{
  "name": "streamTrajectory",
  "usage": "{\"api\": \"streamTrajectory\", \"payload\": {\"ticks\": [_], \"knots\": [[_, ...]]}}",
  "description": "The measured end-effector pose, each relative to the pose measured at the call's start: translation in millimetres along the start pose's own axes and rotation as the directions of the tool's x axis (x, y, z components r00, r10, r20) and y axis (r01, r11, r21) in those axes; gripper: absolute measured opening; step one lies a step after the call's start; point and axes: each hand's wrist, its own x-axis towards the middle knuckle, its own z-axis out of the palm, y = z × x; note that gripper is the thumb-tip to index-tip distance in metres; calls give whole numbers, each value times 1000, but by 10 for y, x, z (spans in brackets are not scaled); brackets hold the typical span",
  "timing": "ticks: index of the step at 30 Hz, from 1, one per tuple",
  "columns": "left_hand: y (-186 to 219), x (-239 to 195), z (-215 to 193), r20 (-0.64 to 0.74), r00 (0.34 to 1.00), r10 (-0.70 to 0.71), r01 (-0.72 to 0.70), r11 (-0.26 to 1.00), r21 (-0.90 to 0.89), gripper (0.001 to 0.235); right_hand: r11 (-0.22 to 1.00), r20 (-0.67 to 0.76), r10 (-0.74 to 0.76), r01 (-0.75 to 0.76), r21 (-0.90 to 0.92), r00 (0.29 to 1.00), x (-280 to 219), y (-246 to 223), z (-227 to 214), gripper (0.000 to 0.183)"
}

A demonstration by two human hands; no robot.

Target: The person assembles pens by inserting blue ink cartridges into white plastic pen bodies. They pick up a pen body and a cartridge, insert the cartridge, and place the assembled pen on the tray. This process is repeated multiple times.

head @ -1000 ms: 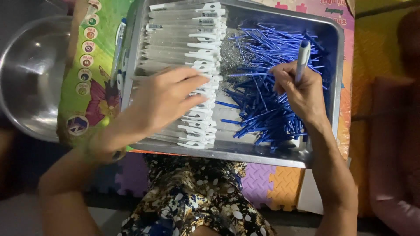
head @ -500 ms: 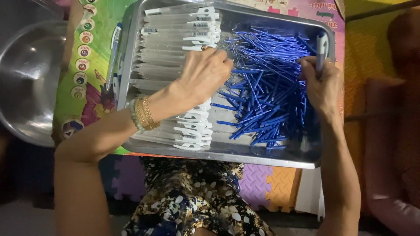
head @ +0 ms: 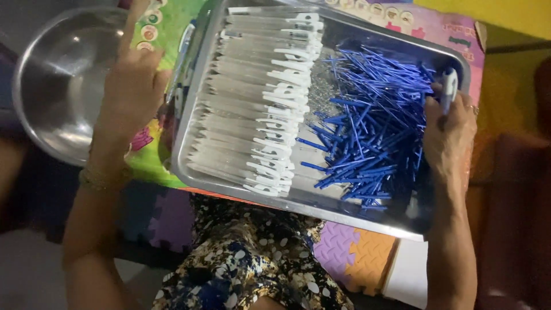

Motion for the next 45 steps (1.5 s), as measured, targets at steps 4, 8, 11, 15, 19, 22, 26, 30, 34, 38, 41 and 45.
{"api": "streamTrajectory", "payload": {"ticks": [4, 8, 11, 15, 19, 22, 26, 30, 34, 38, 41, 45], "knots": [[34, -165, 90, 321, 947, -34, 91, 982, -164, 42, 1000, 1, -18, 18, 18, 1000, -15, 6, 11, 33], [-92, -231, 376, 29, 983, 180, -173, 971, -166, 63, 999, -6, -46, 46, -6, 999, -21, 76, 31, 32], [-86, -216, 375, -1, 977, 214, -211, 961, -178, 68, 999, 9, -31, 31, 20, 999, -34, 30, 14, 31], [-84, -339, 405, 139, 980, 143, -111, 971, -213, 84, 999, 42, -19, 18, 30, 999, -29, -20, -12, 30], [-151, -395, 651, 27, 971, 237, -224, 945, -238, 76, 999, 35, 12, -13, 30, 999, -32, 12, 7, 27], [-60, -364, 634, 298, 952, 76, -20, 982, -186, 76, 1000, 35, -4, 3, 20, 999, -22, 20, -3, 31], [148, -342, 384, 385, 923, 10, 44, 991, -130, 68, 1000, 42, -8, 7, 20, 999, -33, 38, 5, 29], [-28, -320, 686, 205, 978, 41, -29, 998, -60, 74, 1000, 47, -6, 5, 30, 999, -35, 46, 5, 29], [-153, -228, 709, 89, 994, 61, -59, 998, -27, 69, 999, 46, 23, -24, 34, 999, -44, 47, -4, 27], [-156, -74, 243, 14, 975, 220, -212, 952, -223, 58, 999, -1, 25, -25, 37, 1000, -64, 140, 14, 29], [-70, 47, 24, -23, 979, 203, -202, 941, -271, 45, 998, -45, 17, -14, 61, 999, -75, 196, 50, 46], [-549, 448, 653, 21, 999, 28, -26, 994, -104, 41, 994, -106, -39, 50, 99, 994, -120, 270, 51, 71]]}}
